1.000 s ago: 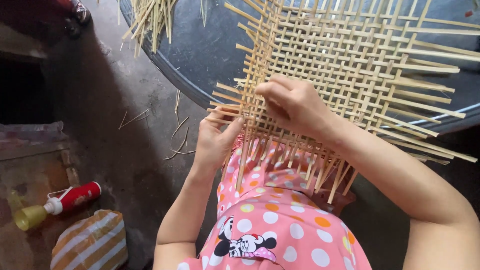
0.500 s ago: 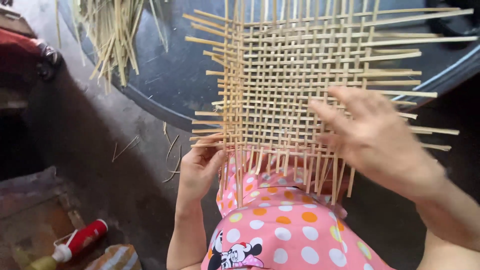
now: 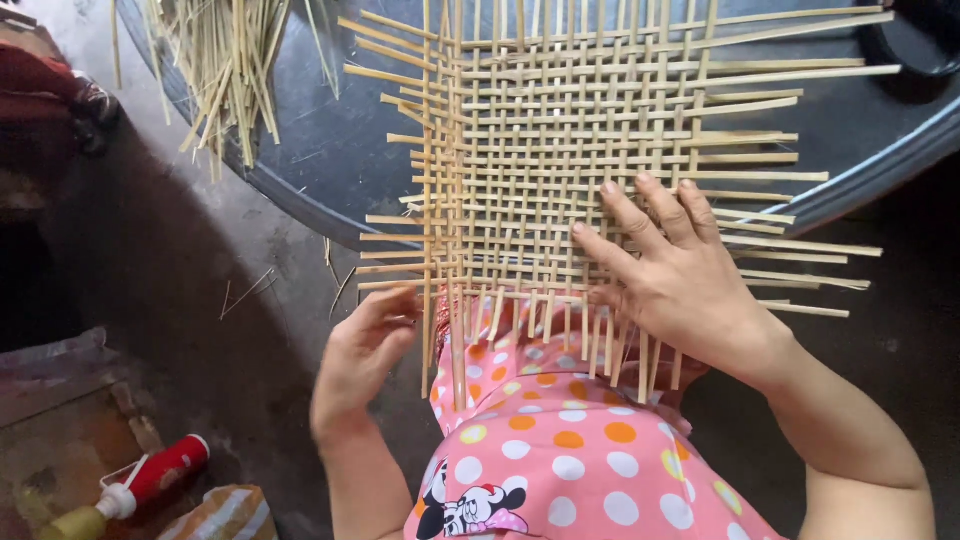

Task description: Weaving thin wooden strips together to create a square mat on a metal table.

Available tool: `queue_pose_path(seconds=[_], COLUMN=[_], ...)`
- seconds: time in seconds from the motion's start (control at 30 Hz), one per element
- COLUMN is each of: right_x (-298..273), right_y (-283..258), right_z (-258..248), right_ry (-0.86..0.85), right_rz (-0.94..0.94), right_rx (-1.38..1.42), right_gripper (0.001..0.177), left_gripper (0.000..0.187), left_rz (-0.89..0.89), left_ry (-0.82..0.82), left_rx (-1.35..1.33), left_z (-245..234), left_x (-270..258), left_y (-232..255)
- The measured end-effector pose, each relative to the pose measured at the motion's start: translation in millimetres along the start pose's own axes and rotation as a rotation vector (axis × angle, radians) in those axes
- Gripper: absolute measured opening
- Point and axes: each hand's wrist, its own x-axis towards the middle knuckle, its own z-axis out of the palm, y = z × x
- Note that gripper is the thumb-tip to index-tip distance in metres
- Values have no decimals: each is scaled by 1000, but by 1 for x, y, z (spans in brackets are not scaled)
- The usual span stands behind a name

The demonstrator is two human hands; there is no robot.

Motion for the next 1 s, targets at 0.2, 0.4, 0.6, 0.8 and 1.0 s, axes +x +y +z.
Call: queue_pose_path(seconds=[0.2,0.4,0.6,0.8,1.0], right_x=[0,0,1,2,2], right_y=[0,-2,3,6,5], right_z=[0,-1,-2,-1,-13], right_ry=[23,28,54,50,46], right_rz=[-6,-4,-12,-26,-28], right_rx=[12,15,101,111,135], right_gripper=[48,45,43,48,44], left_gripper=[25,44,62,66,65], left_rz=[142,255,116,-15,2], left_ry=[74,106,-159,-197,-231], left_rx=[109,-494,-1024,-1065,-994], left_z=[-32,-6,5,2,13], left_x=[6,81,154,187,193], left_y=[18,35,41,58,67])
